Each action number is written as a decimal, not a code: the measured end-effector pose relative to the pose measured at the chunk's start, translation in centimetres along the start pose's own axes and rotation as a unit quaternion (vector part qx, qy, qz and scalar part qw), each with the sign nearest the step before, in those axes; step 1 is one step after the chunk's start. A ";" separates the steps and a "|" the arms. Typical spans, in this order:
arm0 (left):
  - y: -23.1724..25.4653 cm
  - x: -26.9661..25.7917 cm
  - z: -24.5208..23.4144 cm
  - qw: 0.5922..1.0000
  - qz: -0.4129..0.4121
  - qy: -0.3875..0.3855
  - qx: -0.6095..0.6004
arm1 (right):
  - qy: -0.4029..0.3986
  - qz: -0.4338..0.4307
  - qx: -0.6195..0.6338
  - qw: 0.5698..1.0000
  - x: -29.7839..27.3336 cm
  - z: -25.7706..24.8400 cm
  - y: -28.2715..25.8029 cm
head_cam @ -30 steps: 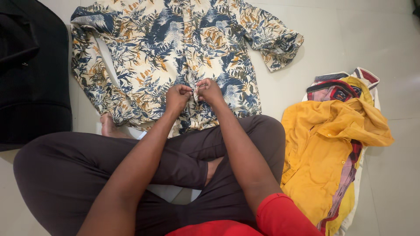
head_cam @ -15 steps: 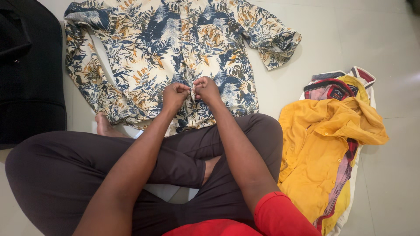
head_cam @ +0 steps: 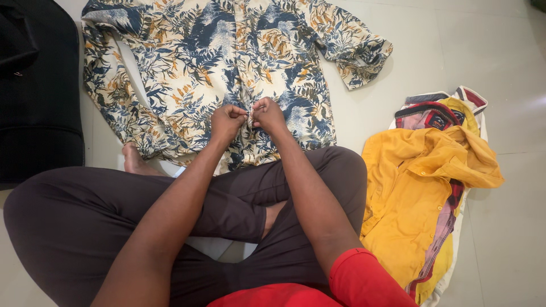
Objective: The person unfolds a patterned shirt on the floor and fastens several buttons on the front.
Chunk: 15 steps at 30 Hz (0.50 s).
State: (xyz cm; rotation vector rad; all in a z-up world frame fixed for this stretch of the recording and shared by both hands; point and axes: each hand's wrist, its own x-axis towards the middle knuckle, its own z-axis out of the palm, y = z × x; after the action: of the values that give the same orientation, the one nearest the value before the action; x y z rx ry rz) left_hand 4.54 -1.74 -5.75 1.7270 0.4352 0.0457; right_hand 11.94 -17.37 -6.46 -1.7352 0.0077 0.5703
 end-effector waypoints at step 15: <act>-0.4 0.2 0.1 1.000 -0.007 0.020 0.021 | -0.030 -0.024 0.022 0.999 -0.3 0.2 0.0</act>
State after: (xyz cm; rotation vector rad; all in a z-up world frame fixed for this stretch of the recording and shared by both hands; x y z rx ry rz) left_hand 4.59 -1.72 -6.21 1.7660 0.4807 0.0612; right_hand 11.62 -17.26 -6.42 -1.6709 -0.0641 0.5828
